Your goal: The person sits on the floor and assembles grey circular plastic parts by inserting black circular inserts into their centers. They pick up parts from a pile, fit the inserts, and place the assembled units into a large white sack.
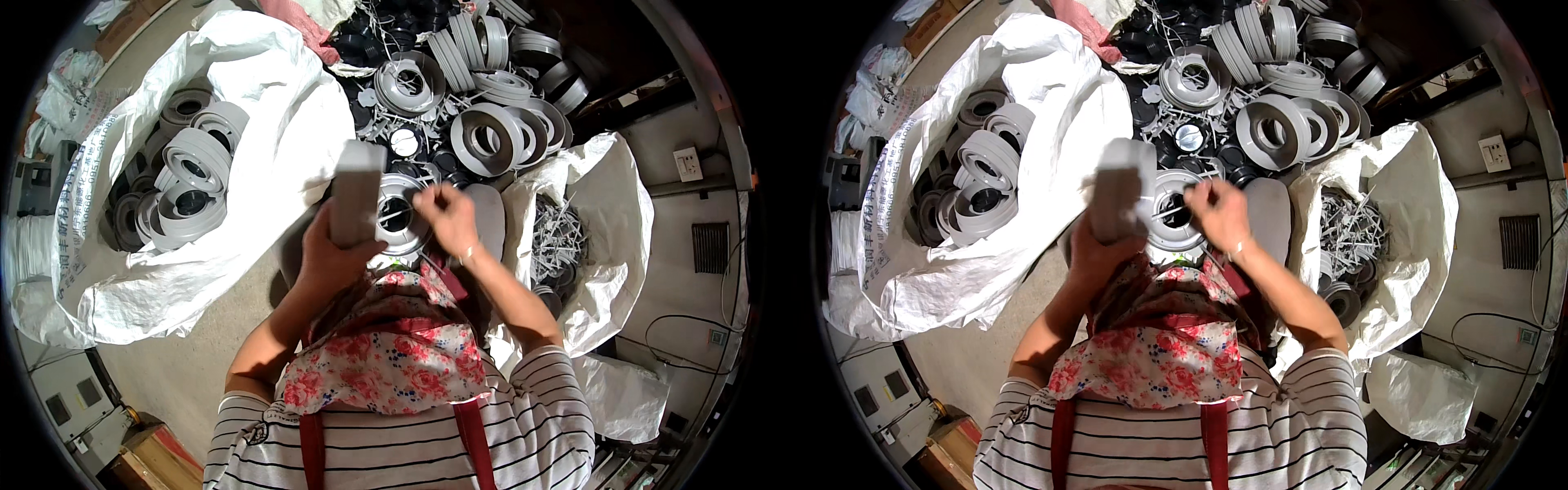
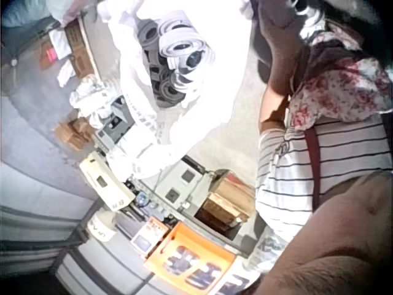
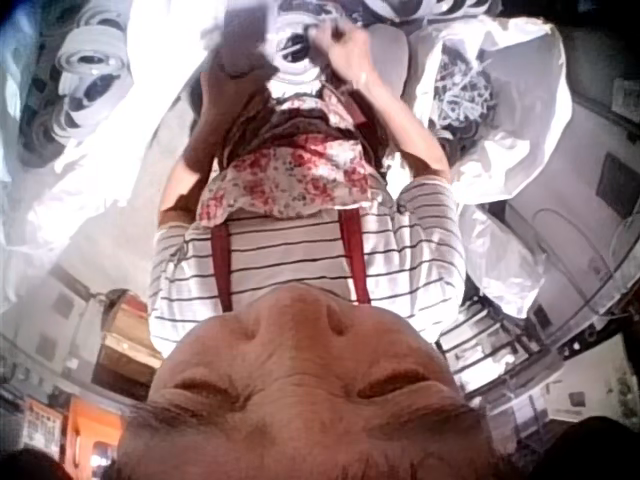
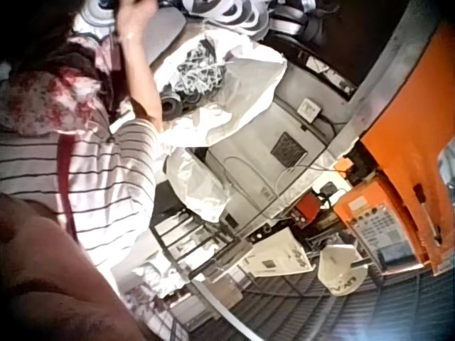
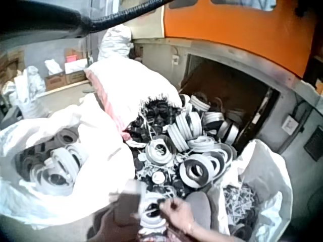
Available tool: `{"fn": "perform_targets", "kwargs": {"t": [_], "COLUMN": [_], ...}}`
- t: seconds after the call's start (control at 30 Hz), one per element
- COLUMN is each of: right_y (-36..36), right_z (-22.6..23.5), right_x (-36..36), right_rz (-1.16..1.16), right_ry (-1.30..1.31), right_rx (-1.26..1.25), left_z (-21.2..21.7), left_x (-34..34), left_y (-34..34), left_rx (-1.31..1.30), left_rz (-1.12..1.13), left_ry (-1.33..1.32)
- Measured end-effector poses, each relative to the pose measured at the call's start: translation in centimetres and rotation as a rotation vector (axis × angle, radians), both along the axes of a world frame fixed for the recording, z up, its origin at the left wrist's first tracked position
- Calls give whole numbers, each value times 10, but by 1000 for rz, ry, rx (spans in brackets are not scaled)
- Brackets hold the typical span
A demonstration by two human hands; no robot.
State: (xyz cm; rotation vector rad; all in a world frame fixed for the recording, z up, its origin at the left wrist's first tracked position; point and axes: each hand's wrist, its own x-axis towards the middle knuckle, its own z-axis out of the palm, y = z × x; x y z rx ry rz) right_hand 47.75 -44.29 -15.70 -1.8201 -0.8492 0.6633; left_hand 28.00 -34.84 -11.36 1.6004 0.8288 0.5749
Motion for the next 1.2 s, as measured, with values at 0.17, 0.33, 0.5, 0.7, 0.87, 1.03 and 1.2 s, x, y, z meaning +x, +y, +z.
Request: {"fn": "perform_targets", "kwargs": {"t": [0.17,0.33,0.5,0.7,0.87,1.03,1.2], "right_y": [95,144,114,114,144,126,84], "right_z": [-60,-78,-52,-64,-110,-39,48], "right_x": [66,69,92,100,86,68,20], "right_rz": [49,283,186,366,623,185,345], "right_ry": [-670,-677,-783,-712,-763,-720,-303], "right_rx": [-145,-736,-262,-322,-643,-382,326], "left_z": [11,14,9,5,30,31,18], "left_x": [-4,-6,1,4,-18,-31,-4], "left_y": [0,-1,7,0,6,18,6], "left_rx": [-332,-596,-447,-469,-386,-383,-570], "left_rz": [127,223,163,227,207,267,188], "left_ry": [-199,-257,-252,-314,-341,-505,-595]}}
